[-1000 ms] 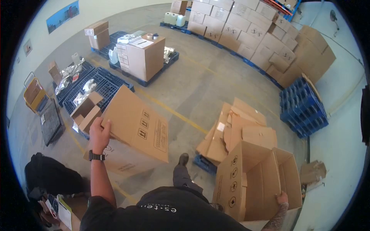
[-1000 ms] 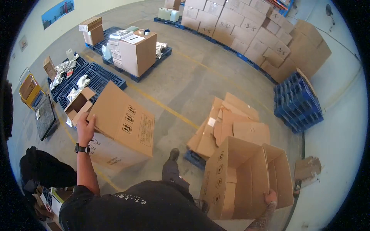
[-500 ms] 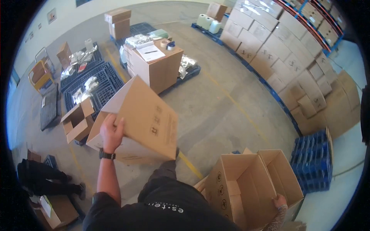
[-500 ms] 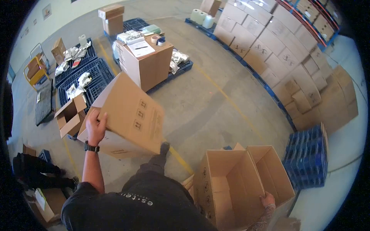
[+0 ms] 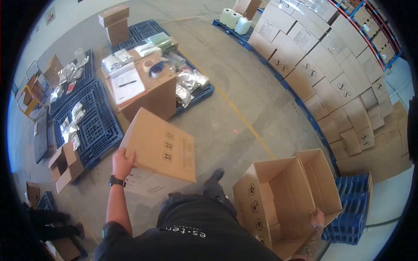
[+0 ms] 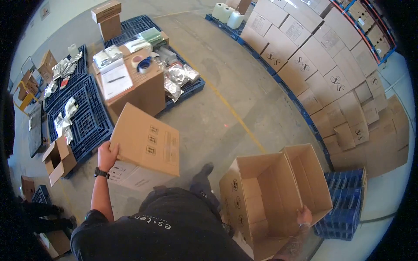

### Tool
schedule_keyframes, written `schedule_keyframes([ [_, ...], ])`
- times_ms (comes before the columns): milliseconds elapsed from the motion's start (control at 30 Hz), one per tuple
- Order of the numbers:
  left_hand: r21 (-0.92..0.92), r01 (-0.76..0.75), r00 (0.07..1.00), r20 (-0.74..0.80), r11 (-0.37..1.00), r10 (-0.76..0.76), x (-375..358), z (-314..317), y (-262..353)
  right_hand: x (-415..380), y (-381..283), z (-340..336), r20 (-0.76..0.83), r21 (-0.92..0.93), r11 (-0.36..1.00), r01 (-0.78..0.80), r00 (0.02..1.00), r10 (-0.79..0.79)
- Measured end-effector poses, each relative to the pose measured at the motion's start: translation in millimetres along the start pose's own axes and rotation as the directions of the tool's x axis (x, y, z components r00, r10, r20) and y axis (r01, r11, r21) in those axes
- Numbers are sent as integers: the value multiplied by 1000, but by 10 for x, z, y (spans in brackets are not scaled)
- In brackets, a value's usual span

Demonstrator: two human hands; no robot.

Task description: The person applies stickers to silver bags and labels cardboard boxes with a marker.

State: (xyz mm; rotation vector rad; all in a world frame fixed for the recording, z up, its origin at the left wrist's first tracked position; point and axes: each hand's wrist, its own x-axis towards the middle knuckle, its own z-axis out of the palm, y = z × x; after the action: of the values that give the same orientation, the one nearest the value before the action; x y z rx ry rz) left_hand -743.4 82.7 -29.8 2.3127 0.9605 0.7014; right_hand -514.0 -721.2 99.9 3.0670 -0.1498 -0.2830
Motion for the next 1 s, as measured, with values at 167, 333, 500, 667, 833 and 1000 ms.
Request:
schedule_keyframes([
  [167,130,137,990,11,982,-140,391,664,457,2227,-587,-340,79,-183,979,91,994,-78],
  [333,299,286,958,-67,910,-279,644,1308,875,4401,-1379,-735,190,-295,931,216,968,-165],
  [500,211,509,857,-207,834,-471,622,1733,1127,5923,-2527,-966,176,-324,894,309,948,-264],
  [667,211,623,778,-270,753,-568,936,2447,1330,7635,-3742,-925,161,-296,810,506,862,-480],
  [833,193,734,677,-285,651,-679,1265,3002,1825,8893,-5154,-1009,156,-281,766,578,815,-558],
  [1000,273,814,579,-318,512,-751,1457,3324,2576,9663,-6660,-1078,43,-138,767,627,777,-628],
])
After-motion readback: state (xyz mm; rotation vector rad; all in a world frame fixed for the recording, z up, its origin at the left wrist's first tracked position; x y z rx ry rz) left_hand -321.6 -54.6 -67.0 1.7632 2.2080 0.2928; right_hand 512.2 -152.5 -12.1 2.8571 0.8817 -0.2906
